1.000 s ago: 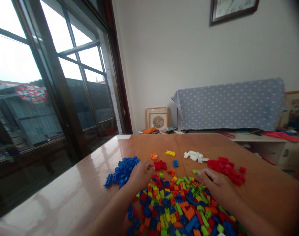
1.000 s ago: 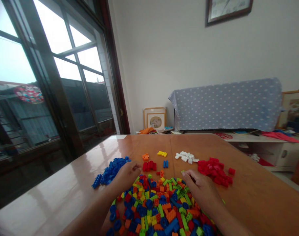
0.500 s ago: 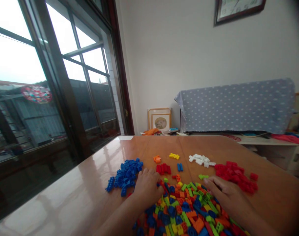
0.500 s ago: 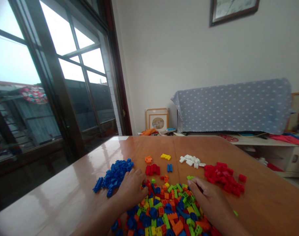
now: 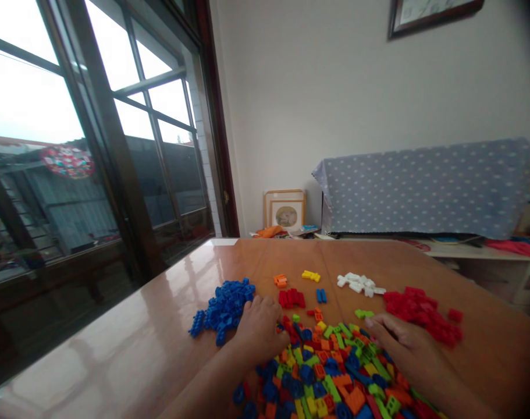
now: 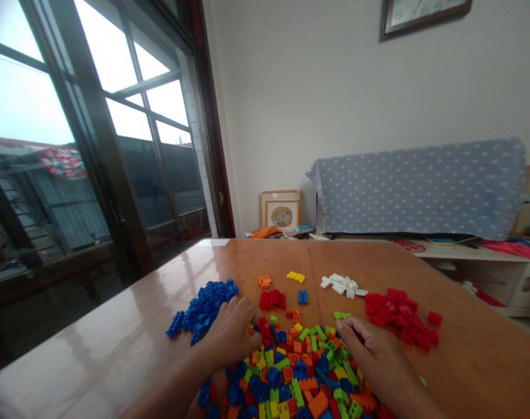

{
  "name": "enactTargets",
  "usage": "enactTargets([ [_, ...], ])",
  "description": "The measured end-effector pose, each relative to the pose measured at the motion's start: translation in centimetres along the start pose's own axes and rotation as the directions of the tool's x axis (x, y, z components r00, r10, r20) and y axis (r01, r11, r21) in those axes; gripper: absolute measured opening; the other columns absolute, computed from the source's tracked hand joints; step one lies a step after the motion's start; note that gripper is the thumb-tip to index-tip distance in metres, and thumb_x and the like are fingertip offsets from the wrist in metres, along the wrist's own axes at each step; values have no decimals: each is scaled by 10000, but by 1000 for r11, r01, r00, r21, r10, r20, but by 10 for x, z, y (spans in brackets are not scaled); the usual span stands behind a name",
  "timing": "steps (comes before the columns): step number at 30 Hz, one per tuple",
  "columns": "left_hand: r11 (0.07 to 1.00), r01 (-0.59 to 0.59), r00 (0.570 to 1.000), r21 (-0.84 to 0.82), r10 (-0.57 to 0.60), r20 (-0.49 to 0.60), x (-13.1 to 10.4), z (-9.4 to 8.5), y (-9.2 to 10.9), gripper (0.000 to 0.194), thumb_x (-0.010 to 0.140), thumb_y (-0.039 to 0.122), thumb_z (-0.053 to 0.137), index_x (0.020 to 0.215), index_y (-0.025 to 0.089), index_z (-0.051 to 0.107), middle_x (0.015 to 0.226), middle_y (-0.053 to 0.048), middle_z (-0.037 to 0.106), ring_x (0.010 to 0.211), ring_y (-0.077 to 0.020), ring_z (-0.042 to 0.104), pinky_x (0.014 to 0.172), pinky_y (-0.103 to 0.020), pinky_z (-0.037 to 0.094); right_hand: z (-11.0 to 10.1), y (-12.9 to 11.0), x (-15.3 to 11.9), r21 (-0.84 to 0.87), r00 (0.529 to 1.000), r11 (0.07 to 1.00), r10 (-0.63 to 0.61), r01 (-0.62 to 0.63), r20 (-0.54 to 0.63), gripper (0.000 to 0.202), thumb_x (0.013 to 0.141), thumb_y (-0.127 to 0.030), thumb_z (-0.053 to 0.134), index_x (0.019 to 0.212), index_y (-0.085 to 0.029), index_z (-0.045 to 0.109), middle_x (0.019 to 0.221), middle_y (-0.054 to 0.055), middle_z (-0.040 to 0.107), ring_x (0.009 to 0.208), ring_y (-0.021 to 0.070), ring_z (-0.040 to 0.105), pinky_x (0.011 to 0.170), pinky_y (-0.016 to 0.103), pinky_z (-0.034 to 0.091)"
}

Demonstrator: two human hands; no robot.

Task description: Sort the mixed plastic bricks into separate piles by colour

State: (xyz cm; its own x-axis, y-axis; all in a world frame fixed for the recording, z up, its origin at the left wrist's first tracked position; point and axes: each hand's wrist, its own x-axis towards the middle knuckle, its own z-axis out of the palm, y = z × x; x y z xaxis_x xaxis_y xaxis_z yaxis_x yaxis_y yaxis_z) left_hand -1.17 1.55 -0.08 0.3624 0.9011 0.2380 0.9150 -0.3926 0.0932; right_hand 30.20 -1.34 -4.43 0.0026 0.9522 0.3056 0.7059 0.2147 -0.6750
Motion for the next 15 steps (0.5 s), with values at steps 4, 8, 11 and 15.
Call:
enactTargets([
  [4, 999, 25, 1000, 21, -25, -6, 1, 1, 1, 183, 709, 358, 636, 838, 228, 637, 966, -100, 630, 969, -316, 540, 762, -406, 395, 0, 0, 0, -34, 999, 999, 14, -13, 33, 454, 929, -571, 414, 699, -225, 597, 624, -7, 617, 599, 173, 554, 527, 250, 366],
  [8, 999, 48, 999, 21, -48, -17, 1, 3, 2, 159, 706, 352, 635, 795, 220, 641, 952, -106, 633, 969, -318, 541, 755, -403, 389, -2, -7, -1, -10, 1000, 1000, 14, -14, -10, 439, 893, -572, 455, 668, -229, 611, 612, -2, 637, 579, 178, 550, 506, 253, 360],
  [11, 998, 55, 998, -17, -55, -30, 1, 3, 3, 127, 687, 314, 649, 771, 219, 642, 937, -99, 639, 968, -311, 545, 758, -392, 381, -4, -12, -1, 7, 1000, 1000, 4, -4, -20, 435, 879, -575, 464, 663, -232, 621, 587, -2, 631, 568, 181, 547, 499, 253, 366],
  [15, 986, 62, 993, -156, -77, -93, 2, 2, 1, 152, 695, 309, 655, 823, 231, 632, 908, -53, 667, 936, -277, 564, 777, -373, 374, -5, -14, -1, -8, 999, 1000, 2, -2, -33, 440, 865, -589, 469, 666, -231, 627, 551, 0, 614, 567, 190, 555, 498, 251, 378],
])
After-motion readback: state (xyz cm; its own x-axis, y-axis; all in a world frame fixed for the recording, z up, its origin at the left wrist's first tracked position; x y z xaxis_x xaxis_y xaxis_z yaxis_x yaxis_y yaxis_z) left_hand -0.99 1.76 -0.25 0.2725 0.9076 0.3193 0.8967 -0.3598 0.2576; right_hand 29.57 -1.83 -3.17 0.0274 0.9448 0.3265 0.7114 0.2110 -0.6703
